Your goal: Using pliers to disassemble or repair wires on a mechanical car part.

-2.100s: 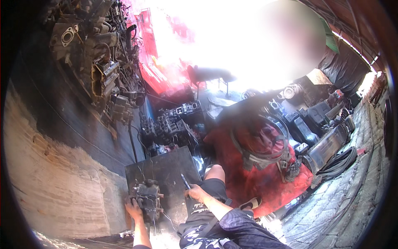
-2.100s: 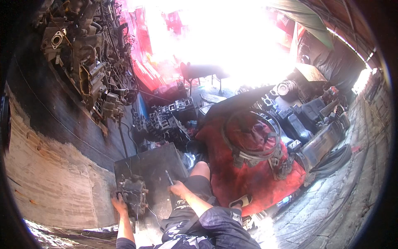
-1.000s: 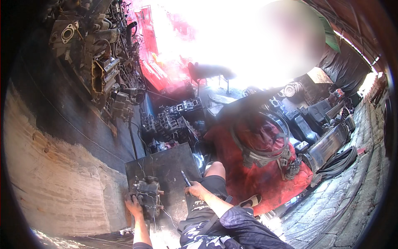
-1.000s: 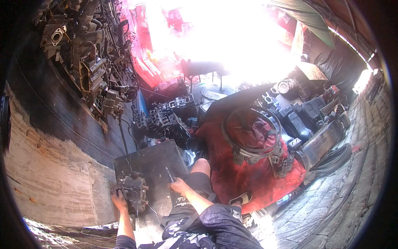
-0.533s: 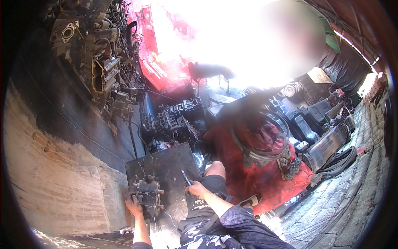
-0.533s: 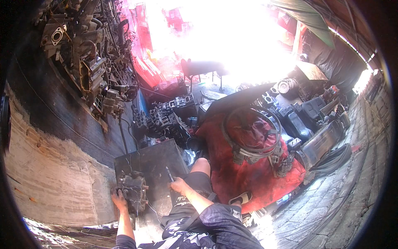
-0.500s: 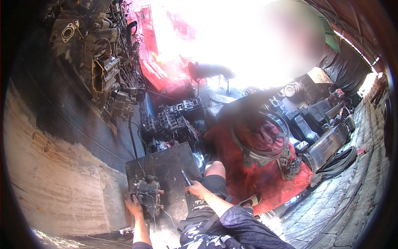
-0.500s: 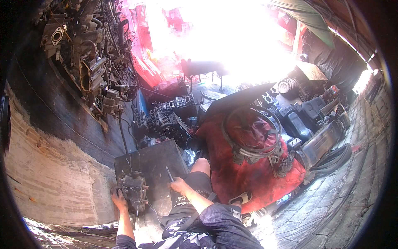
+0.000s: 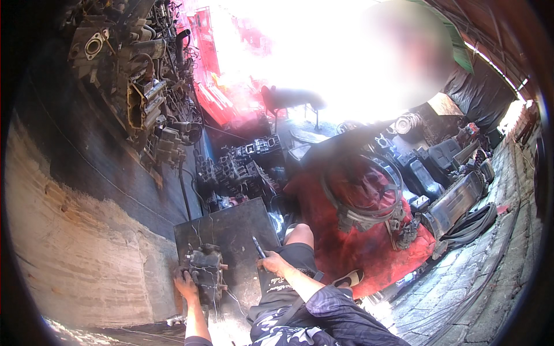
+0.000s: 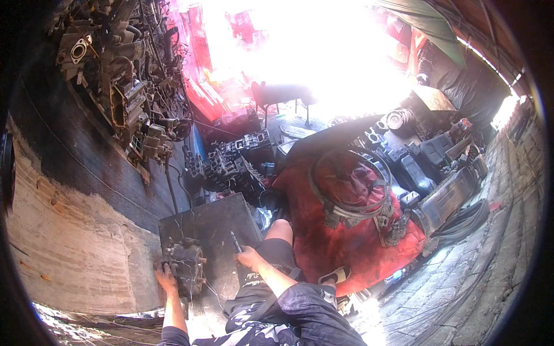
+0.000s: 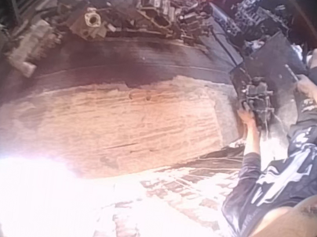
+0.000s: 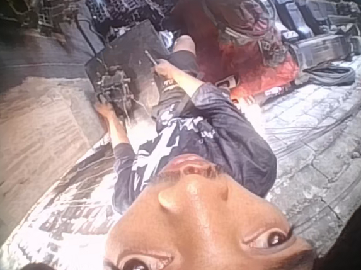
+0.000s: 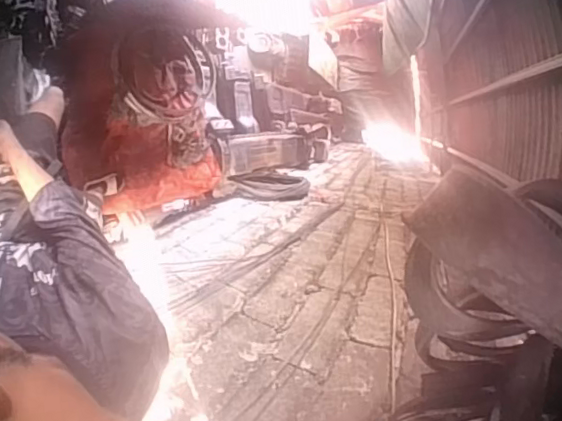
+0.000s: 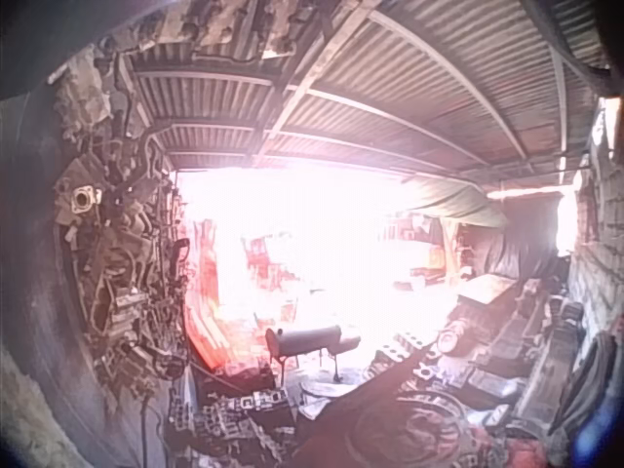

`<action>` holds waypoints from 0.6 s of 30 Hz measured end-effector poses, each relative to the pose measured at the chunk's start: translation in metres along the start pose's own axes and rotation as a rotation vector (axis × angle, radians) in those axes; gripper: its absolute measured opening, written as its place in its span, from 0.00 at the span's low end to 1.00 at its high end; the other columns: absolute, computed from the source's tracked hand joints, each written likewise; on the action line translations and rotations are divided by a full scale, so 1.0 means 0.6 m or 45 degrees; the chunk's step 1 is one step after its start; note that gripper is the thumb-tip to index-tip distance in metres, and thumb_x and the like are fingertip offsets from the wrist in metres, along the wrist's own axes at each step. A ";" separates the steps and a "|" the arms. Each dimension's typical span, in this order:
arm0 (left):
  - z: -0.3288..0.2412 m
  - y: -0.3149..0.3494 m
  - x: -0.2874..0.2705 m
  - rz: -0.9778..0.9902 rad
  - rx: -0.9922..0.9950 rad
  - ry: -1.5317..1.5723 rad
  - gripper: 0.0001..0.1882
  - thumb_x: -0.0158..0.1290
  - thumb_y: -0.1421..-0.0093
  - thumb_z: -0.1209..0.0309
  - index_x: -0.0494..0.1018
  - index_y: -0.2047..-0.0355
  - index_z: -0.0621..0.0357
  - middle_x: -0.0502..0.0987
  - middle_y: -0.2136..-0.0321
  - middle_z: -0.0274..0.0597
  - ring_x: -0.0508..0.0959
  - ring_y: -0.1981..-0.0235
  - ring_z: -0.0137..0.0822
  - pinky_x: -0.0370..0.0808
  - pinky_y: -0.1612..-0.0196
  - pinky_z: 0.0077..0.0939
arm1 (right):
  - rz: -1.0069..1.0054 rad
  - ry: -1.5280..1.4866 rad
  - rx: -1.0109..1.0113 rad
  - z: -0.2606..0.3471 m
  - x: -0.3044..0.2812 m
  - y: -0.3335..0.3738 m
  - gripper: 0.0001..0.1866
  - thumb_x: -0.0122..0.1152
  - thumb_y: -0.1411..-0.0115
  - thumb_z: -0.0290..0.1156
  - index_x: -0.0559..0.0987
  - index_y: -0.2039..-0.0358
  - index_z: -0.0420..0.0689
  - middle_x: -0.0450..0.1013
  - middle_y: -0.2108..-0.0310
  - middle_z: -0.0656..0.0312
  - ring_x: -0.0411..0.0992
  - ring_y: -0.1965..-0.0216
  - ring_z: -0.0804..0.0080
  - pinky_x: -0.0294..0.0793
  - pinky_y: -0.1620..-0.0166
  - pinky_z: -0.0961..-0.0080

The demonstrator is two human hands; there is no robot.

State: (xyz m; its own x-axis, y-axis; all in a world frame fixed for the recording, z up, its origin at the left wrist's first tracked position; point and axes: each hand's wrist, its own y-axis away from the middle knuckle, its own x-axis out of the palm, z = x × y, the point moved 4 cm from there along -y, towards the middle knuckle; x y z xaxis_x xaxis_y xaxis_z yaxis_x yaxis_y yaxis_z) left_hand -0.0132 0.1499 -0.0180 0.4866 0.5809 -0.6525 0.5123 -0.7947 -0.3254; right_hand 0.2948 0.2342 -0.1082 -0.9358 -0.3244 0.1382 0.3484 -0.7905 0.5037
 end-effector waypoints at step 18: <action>0.039 0.007 0.031 -0.030 -0.016 -0.126 0.12 0.48 0.42 0.69 0.74 0.61 0.62 0.75 0.61 0.55 0.73 0.59 0.57 0.67 0.53 0.45 | 0.144 -0.043 0.000 0.084 0.009 0.059 0.17 0.52 0.56 0.18 0.74 0.62 0.34 0.73 0.72 0.60 0.73 0.70 0.65 0.71 0.68 0.77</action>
State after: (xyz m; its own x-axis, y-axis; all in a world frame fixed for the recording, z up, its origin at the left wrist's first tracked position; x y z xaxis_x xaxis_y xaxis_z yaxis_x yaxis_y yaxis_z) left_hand -0.0184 0.1537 -0.0474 0.4025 0.5784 -0.7095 0.5319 -0.7786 -0.3330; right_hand 0.2996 0.2309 -0.0465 -0.8918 -0.3940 0.2225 0.4519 -0.7500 0.4830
